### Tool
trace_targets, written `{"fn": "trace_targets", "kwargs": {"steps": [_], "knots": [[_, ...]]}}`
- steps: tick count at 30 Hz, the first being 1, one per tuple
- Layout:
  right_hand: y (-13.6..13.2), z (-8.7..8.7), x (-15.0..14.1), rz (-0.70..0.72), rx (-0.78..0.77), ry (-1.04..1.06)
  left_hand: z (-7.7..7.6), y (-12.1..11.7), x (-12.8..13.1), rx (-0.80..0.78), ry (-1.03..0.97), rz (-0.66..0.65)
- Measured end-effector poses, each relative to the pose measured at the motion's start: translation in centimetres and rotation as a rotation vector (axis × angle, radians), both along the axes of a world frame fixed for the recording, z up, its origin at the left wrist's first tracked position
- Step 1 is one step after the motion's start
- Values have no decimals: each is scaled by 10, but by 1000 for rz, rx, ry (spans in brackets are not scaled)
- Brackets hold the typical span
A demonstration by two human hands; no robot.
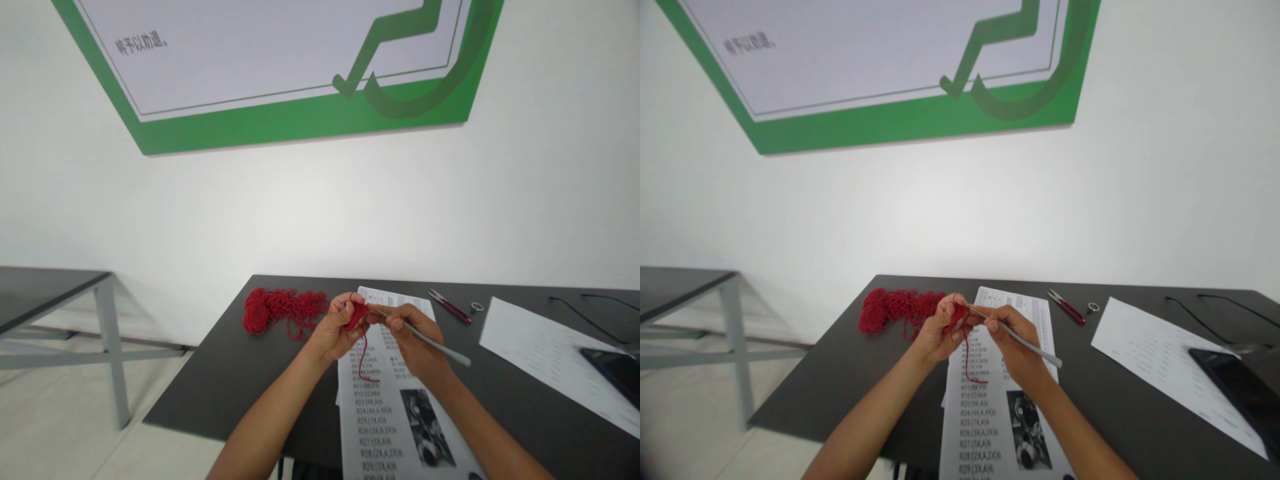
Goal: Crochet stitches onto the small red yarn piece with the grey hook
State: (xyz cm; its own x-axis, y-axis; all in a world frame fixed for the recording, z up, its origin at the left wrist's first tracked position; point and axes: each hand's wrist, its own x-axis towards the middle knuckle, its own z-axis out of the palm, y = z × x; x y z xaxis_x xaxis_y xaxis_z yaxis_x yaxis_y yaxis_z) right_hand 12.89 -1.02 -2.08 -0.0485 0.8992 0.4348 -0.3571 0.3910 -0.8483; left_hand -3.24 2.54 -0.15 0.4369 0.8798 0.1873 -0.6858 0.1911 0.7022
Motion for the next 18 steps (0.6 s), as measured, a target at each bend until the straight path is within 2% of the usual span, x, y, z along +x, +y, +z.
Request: {"fn": "trace_targets", "kwargs": {"steps": [6, 10, 14, 18], "knots": [[0, 16, -7, 116, -19, 193, -1, -1, 1, 31, -28, -65], [4, 15, -9, 204, -121, 323, -4, 1, 2, 97, 25, -70], [9, 9, -8, 194, -167, 364, -2, 3, 4, 238, 123, 13], [8, 10, -9, 255, -189, 438, 2, 4, 3, 386, 255, 143]]}}
